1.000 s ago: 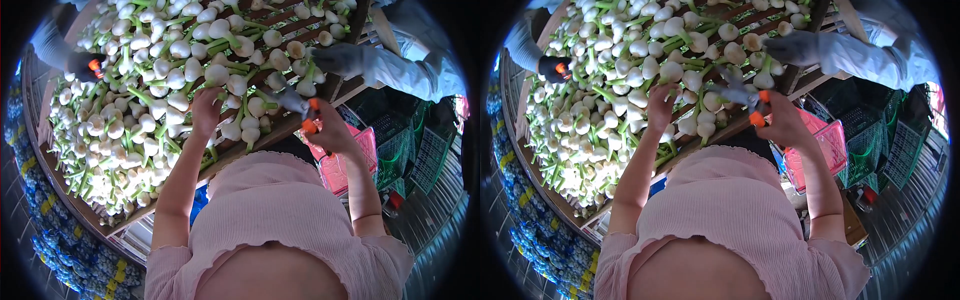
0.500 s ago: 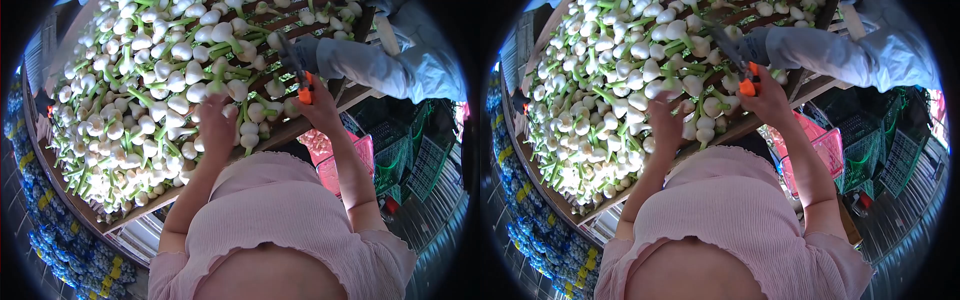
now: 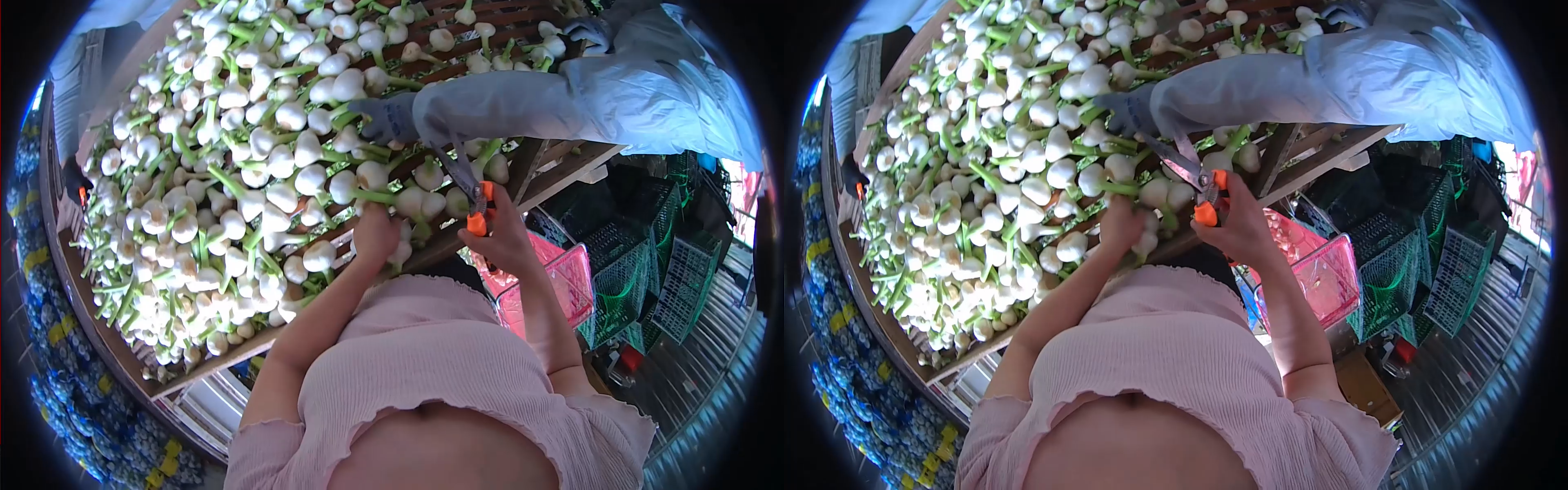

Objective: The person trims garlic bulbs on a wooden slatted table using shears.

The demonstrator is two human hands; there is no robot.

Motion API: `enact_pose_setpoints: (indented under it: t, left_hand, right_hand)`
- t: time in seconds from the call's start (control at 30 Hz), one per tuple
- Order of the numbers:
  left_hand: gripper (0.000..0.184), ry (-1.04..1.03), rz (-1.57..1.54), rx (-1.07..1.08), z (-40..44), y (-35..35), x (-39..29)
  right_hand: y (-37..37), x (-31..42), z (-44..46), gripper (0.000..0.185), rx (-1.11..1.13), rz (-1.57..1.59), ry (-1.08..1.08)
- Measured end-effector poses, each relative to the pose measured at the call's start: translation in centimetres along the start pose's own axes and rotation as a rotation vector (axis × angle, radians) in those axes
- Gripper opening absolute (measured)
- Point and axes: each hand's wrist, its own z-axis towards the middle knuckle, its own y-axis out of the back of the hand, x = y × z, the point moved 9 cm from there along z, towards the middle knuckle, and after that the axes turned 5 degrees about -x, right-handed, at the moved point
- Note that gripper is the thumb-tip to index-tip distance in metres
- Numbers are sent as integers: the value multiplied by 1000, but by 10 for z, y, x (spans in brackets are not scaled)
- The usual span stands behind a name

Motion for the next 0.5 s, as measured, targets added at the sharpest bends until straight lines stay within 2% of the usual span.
enact_pose_setpoints:
  t: [0.03,0.13,0.17,0.27,0.3,0.4,0.43,0.5]
  left_hand:
    - [32,12,29,60,4,0,7]
    - [31,72,-822,38,3,57,-12]
    - [36,27,-982,47,2,73,-24]
    - [36,-89,-1032,191,-1,100,-52]
    - [36,-79,-1026,262,-4,105,-58]
    - [38,-109,-853,245,-10,113,-71]
    - [35,-233,-730,247,-11,110,-72]
    - [32,-190,-758,295,-11,108,-70]
  right_hand:
    - [2,4,-2,58,9,31,13]
    - [10,3,-7,56,32,-33,90]
    - [10,0,-8,59,44,-65,119]
    - [5,26,-8,65,84,-369,360]
    - [-3,29,-5,68,161,-408,357]
    - [-18,46,4,69,242,-331,276]
    - [-27,46,9,70,230,-310,348]
    - [-36,56,13,69,269,-353,405]
